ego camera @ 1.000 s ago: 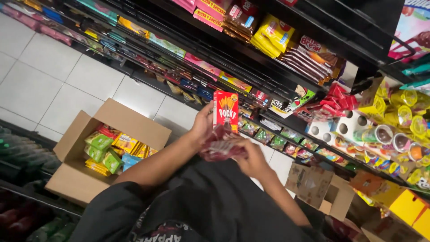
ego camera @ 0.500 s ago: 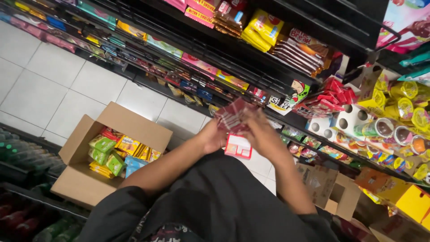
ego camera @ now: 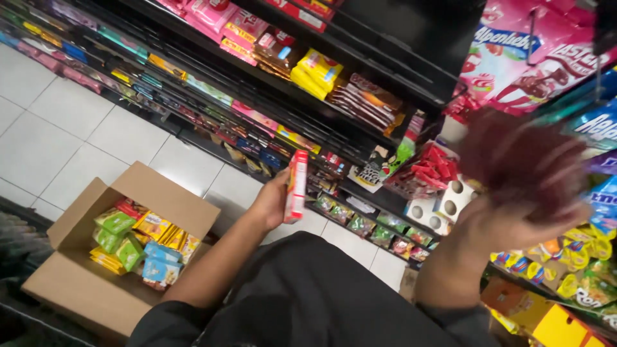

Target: Scanning snack boxes and placing them onto grocery store shelves.

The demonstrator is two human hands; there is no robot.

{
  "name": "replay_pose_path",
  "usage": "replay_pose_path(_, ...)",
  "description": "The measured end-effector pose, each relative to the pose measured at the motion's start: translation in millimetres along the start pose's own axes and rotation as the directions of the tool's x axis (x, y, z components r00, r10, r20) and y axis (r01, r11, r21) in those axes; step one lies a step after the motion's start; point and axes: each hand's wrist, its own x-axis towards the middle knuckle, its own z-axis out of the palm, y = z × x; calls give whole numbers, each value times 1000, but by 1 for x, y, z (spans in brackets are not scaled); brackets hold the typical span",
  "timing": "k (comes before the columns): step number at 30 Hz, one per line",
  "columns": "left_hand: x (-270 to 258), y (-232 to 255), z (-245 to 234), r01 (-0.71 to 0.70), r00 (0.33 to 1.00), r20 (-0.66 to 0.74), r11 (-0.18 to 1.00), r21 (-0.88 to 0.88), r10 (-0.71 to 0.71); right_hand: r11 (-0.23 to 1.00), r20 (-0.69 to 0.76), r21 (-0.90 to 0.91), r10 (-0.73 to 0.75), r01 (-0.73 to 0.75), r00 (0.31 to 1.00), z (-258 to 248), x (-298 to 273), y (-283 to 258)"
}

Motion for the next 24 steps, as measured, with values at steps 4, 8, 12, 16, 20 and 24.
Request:
replay_pose_path(4,-3,-9,16,-42,999,-23,999,-26,41,759,-155,-580,-459,295,875,7,102,38)
replay_pose_path(8,-22,-15,42,-84,995,38,993,-82,87,839,361,-506,-4,199,932,21,162,49)
replay_pose_path(12,-9,-27,12,-198,980,-5,970,-143,199,633,373,-644,-229,429,899,41,200,62)
replay_pose_path(16,-4,-33,-11,-210,973,29,935,-287,228,301,524,-717,-362,629,771,54,235,86)
replay_pose_path(20,-30,-16,18,-224,973,-26,922,-315,228,670,465,-686,106,282,879,52,241,108)
replay_pose_path(24,-29,-13,4,-249,968,-88,936,-250,234,736,453,-630,89,247,887,49,237,107)
